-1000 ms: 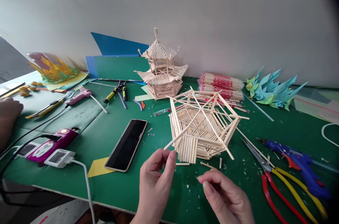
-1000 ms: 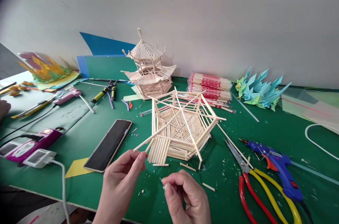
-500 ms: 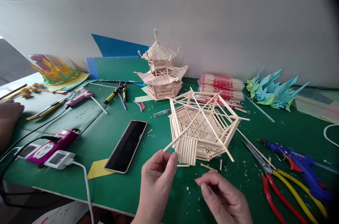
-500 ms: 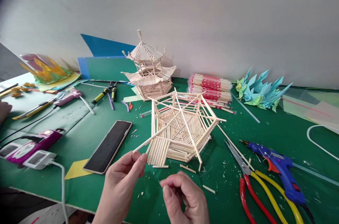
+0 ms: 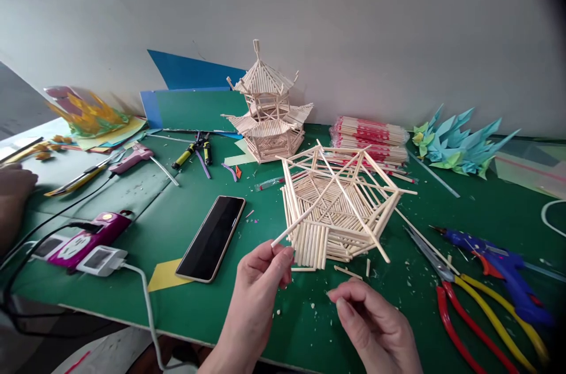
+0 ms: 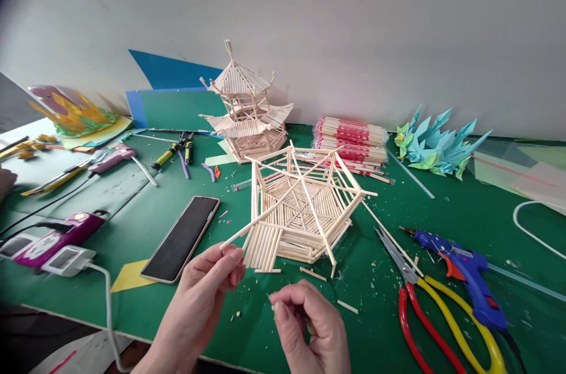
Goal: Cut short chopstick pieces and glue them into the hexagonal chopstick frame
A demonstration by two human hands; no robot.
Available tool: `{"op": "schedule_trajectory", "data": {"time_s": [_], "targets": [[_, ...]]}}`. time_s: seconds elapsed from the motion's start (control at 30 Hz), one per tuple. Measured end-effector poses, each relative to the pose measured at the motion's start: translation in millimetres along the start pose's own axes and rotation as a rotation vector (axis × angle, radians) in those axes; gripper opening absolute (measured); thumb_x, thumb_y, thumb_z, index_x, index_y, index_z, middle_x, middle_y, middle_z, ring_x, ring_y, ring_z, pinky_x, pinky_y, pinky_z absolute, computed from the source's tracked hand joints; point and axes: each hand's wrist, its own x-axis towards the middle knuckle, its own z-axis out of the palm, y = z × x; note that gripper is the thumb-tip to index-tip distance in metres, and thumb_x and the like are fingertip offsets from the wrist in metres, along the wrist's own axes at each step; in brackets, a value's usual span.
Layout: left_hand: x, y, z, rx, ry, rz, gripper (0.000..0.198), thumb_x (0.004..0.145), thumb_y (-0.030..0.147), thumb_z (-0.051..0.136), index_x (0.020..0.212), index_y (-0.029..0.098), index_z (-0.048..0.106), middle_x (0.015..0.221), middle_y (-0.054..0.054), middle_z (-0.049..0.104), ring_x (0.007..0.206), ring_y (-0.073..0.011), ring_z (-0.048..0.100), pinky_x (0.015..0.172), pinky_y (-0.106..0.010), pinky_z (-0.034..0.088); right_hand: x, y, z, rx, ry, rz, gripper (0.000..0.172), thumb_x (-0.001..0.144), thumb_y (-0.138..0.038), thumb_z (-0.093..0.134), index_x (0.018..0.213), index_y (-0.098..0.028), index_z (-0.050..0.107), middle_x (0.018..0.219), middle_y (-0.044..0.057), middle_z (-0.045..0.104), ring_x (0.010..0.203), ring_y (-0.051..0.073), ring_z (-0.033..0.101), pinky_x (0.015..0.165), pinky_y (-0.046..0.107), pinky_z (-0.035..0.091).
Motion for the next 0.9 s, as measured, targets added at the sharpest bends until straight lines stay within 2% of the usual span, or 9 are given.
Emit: {"op": "schedule_trajectory", "data": {"time_s": [0.33, 0.6, 0.9], "targets": [[4.7, 5.6, -4.7, 0.017, -0.027, -0.024, 0.024, 0.069, 0.027, 0.066, 0.05, 0.016, 0.058, 0.048, 0.004, 0.049, 0.051, -0.0093, 0.037, 0.049, -0.021, 0.03, 1.2, -1.9, -0.4, -0.021, 0.001, 0.03, 0.018, 0.075, -0.039, 0.059, 0.067, -0.024, 0.065, 0.056, -0.004, 0.043, 0.048, 0.007, 0.034, 0.045, 0.016, 0.029], [4.5, 5.4, -5.5, 0.015, -0.043, -0.027, 0.024, 0.069, 0.028, 0.066, 0.051, 0.016, 0.059, 0.048, 0.004, 0.049, 0.051, -0.0094, 0.037, 0.049, -0.021, 0.03, 2.9, -0.5, -1.9, -0.069, -0.027, 0.012, 0.022, 0.075, -0.041, 0.058, 0.068, -0.022, 0.065, 0.053, -0.003, 0.041, 0.046, 0.009, 0.033, 0.042, 0.019, 0.027], [5.0, 3.8, -4.6, -0.001, -0.045, -0.01, 0.025, 0.071, 0.028, 0.066, 0.051, 0.015, 0.058, 0.048, 0.004, 0.048, 0.05, -0.0089, 0.035, 0.047, -0.02, 0.029, 2.3, 0.8, 1.0, -0.02, 0.0, 0.011, 0.02, 0.075, -0.04, 0.059, 0.068, -0.022, 0.065, 0.055, -0.004, 0.045, 0.046, 0.007, 0.034, 0.043, 0.018, 0.027]]}}
